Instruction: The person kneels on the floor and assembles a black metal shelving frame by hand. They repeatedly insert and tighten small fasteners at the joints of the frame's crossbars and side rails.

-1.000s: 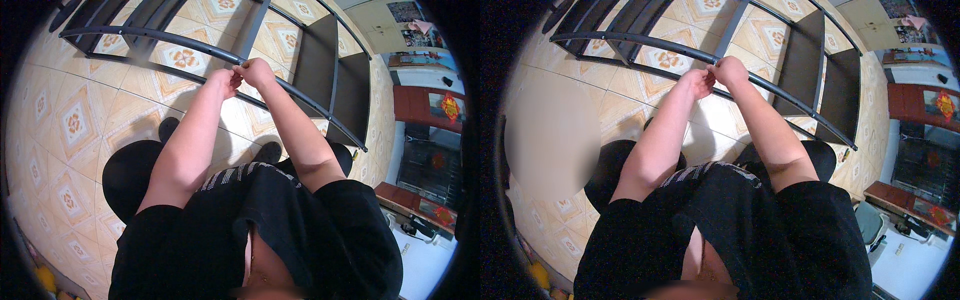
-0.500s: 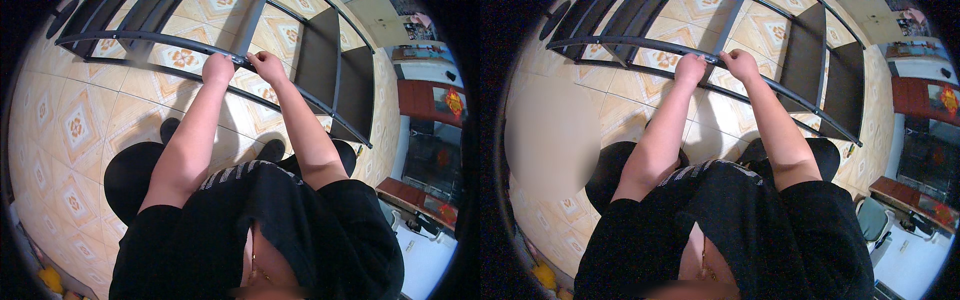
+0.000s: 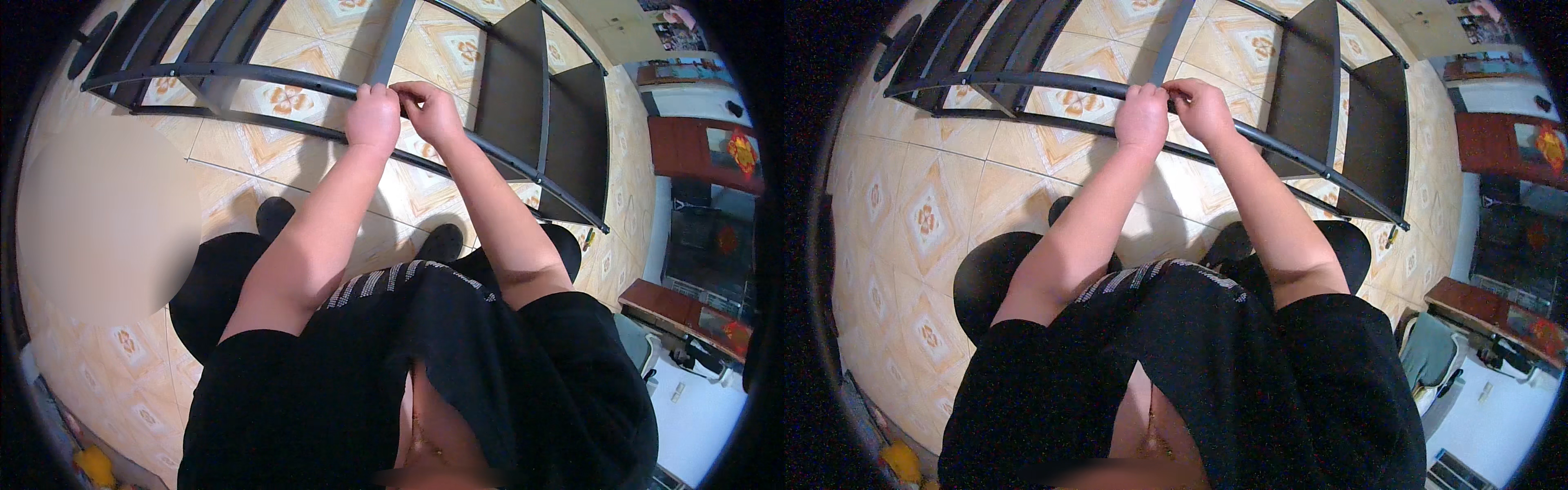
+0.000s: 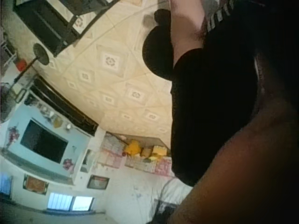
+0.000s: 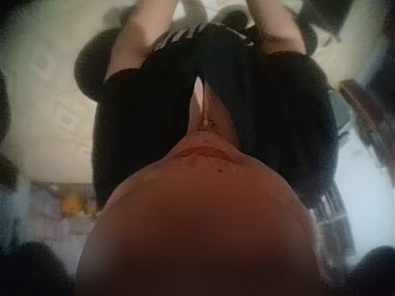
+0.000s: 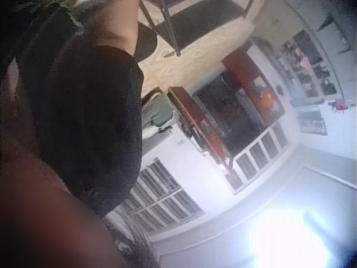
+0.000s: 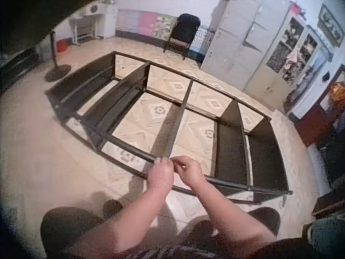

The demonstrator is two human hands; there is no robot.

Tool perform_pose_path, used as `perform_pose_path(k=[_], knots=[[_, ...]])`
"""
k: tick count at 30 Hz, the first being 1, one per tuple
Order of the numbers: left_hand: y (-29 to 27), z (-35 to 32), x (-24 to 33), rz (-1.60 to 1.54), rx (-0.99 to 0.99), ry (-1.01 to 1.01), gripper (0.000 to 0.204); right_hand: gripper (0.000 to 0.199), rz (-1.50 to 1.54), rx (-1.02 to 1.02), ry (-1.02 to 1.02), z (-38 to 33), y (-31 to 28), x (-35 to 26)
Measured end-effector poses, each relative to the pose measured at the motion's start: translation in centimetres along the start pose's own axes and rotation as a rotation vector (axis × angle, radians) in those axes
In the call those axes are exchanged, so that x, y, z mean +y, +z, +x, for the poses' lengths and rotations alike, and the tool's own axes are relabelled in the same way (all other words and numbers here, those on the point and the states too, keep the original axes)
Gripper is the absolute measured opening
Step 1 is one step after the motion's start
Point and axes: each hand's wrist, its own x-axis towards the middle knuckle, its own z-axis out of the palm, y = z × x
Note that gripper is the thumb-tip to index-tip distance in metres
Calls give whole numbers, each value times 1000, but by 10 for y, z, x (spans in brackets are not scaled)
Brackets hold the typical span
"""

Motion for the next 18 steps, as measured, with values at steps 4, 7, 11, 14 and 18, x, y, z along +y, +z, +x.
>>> perform_pose_path(k=[4, 7, 11, 14, 18], knots=[[6, -1, -12, -206, 67, -41, 10, 19, -358, -89, -243, -4, -12, -17], [1, 1, -18, -314, 20, -70, 10, 16, -570, -179, -267, 5, -14, -20], [13, 2, -35, -392, -4, -146, 17, 15, -880, -329, -413, 24, -13, -37], [8, -3, -42, -363, 155, 5, 25, 14, -1068, -522, -435, 31, -14, -68], [-14, -4, -33, -420, 8, -535, 26, 15, -1342, -666, -642, 32, -12, -70]])
